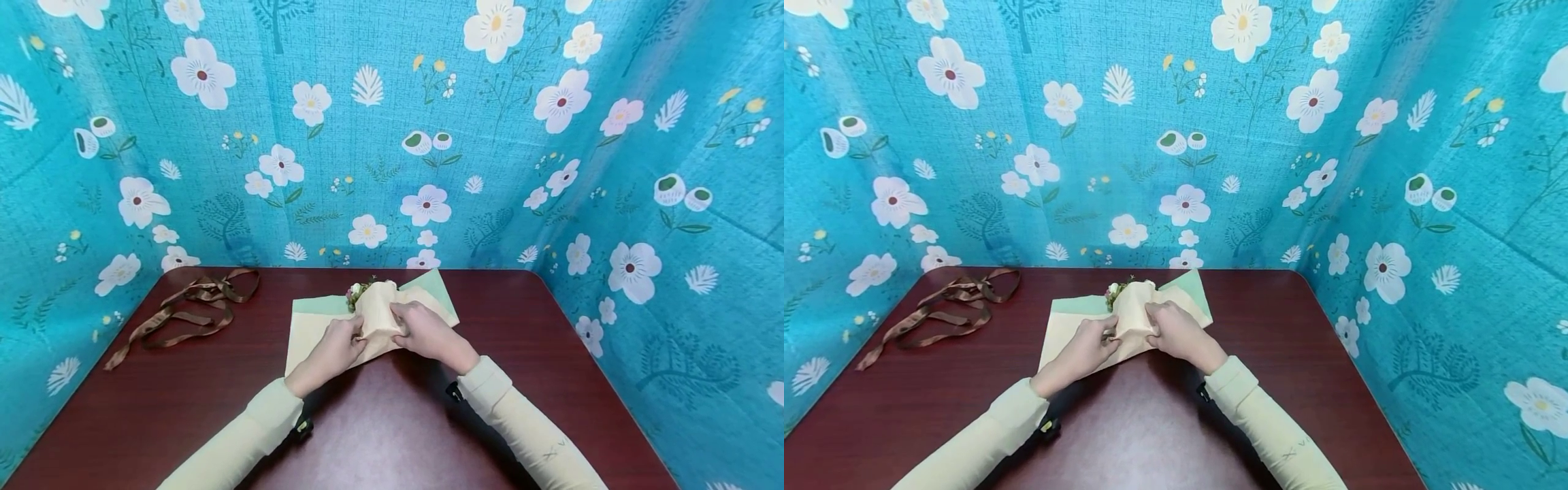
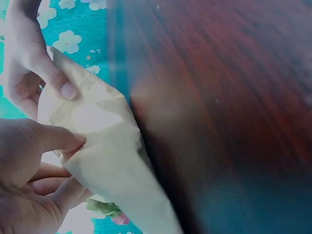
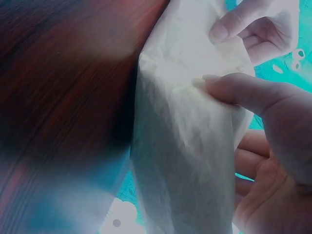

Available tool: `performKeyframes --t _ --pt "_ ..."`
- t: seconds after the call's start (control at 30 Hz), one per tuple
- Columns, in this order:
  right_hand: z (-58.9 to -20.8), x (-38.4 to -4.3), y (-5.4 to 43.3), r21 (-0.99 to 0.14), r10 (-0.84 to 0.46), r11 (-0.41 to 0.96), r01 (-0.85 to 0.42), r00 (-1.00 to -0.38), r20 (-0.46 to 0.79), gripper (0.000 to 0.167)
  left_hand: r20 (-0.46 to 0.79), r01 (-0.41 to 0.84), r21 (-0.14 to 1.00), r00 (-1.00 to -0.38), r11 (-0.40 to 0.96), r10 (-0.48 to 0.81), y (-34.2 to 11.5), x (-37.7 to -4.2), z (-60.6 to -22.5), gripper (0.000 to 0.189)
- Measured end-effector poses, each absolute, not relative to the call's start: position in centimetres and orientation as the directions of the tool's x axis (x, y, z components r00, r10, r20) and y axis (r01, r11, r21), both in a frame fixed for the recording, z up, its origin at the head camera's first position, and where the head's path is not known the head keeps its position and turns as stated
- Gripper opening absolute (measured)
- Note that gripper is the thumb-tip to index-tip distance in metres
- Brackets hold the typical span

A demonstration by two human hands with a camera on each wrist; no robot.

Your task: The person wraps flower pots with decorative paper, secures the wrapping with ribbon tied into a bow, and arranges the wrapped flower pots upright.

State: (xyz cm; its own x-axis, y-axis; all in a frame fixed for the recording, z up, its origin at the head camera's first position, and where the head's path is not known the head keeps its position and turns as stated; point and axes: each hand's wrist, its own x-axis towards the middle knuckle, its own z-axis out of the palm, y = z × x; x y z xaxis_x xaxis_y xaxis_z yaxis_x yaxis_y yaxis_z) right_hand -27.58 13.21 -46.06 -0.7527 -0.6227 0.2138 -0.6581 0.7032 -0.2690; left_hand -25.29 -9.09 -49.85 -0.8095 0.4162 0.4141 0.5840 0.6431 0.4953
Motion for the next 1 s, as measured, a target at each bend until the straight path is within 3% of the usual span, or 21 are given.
performKeyframes --t 0.13,0.3,0.4,0.63,0.83,1.0 --pt "-46.0 -27.6 13.1 -0.284 -0.631 0.685 -0.671 -0.741 0.229 0.029 0.423 0.564 0.488 -0.820 0.666 0.384 -9.0 -24.8 -49.6 0.026" --pt "-46.1 -27.7 13.3 -0.314 -0.624 0.681 -0.661 -0.749 0.223 0.053 0.458 0.594 0.437 -0.793 0.676 0.401 -8.6 -24.3 -49.0 0.027" --pt "-46.2 -27.7 13.4 -0.328 -0.623 0.675 -0.661 -0.749 0.225 0.059 0.457 0.607 0.414 -0.783 0.678 0.422 -8.4 -24.3 -48.9 0.026" --pt "-46.5 -27.8 13.8 -0.329 -0.599 0.711 -0.621 -0.780 0.180 0.037 0.401 0.583 0.432 -0.807 0.688 0.433 -8.2 -24.7 -49.4 0.021" --pt "-46.8 -27.9 14.1 -0.373 -0.588 0.708 -0.600 -0.793 0.159 0.056 0.395 0.582 0.421 -0.808 0.696 0.437 -8.2 -24.7 -49.5 0.022" --pt "-47.1 -27.9 14.1 -0.324 -0.621 0.691 -0.646 -0.760 0.192 0.044 0.430 0.596 0.406 -0.794 0.693 0.430 -8.2 -24.4 -49.4 0.028"
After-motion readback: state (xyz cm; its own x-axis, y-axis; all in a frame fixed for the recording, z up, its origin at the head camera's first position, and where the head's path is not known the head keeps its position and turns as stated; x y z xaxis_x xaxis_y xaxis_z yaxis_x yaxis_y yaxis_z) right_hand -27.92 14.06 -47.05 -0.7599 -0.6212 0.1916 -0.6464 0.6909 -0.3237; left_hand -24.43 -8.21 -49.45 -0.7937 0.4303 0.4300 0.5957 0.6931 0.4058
